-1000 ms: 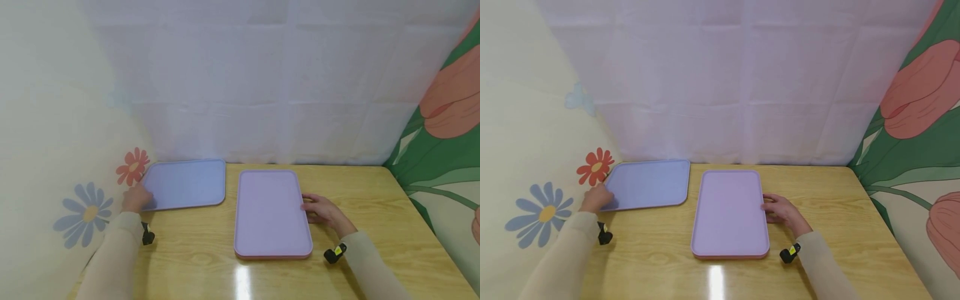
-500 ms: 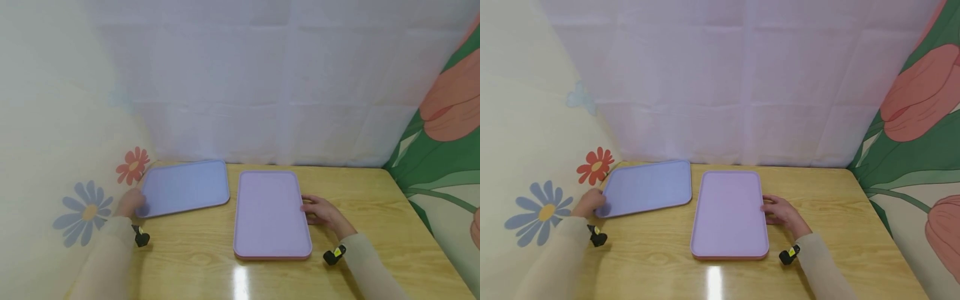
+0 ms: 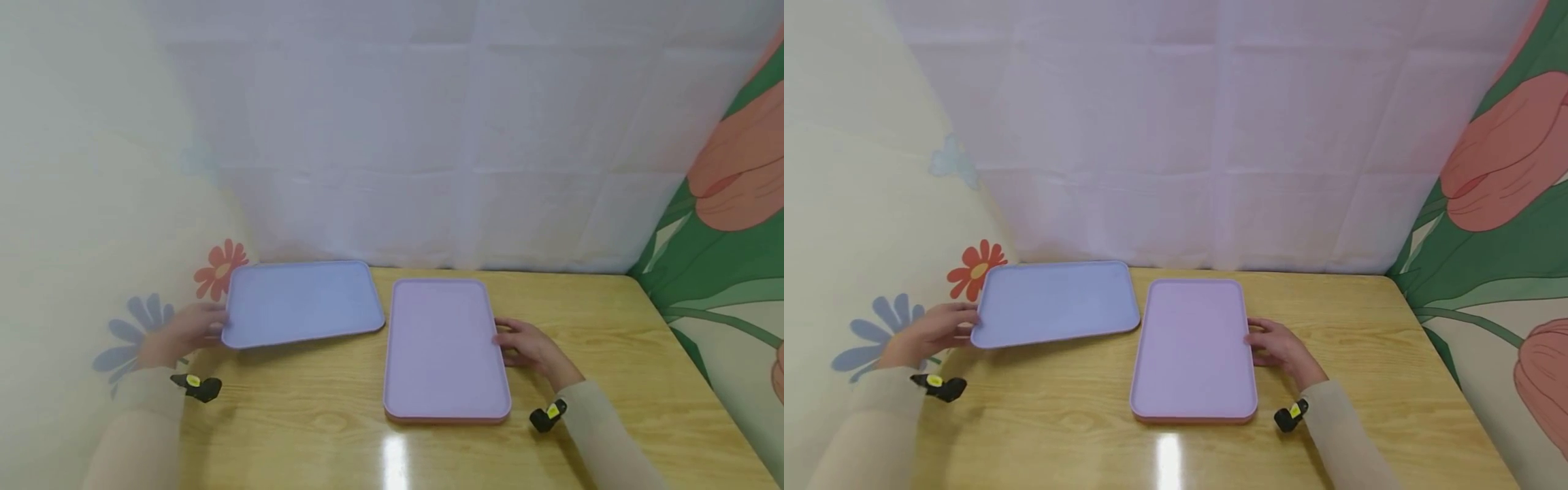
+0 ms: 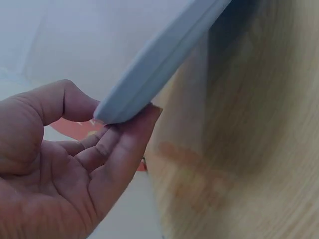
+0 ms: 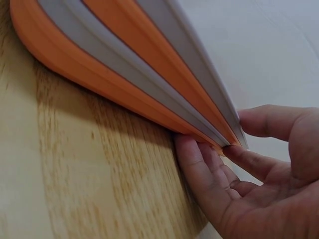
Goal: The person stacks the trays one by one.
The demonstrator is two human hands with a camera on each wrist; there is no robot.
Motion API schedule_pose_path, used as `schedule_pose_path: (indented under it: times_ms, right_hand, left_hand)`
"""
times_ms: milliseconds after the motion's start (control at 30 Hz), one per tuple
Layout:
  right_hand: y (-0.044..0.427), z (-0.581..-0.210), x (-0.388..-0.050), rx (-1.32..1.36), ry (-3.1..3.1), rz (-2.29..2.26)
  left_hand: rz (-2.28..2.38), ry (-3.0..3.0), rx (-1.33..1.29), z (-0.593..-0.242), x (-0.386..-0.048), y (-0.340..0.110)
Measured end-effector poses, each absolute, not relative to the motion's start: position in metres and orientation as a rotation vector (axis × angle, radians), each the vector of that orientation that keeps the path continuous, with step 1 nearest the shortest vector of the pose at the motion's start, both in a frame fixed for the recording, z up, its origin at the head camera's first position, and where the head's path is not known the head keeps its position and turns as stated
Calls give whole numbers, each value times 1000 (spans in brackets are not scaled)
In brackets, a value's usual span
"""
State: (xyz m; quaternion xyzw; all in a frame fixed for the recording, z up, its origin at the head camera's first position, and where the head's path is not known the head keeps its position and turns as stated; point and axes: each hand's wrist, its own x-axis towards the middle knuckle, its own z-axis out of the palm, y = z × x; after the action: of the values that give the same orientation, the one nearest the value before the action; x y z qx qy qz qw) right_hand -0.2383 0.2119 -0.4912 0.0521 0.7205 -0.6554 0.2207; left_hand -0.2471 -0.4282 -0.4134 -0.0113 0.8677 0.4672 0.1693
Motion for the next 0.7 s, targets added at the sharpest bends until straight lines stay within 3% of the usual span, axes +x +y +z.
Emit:
schedule_pose_path:
  times_ms: [367, 700]
  right_hand:
    - [210, -489, -241, 138, 2004, -1799]
    - [209, -489, -241, 139, 2029, -1806]
  left_hand:
    - [1633, 2319, -139, -391, -247, -407]
    - [1630, 2468, -184, -373, -225, -392]
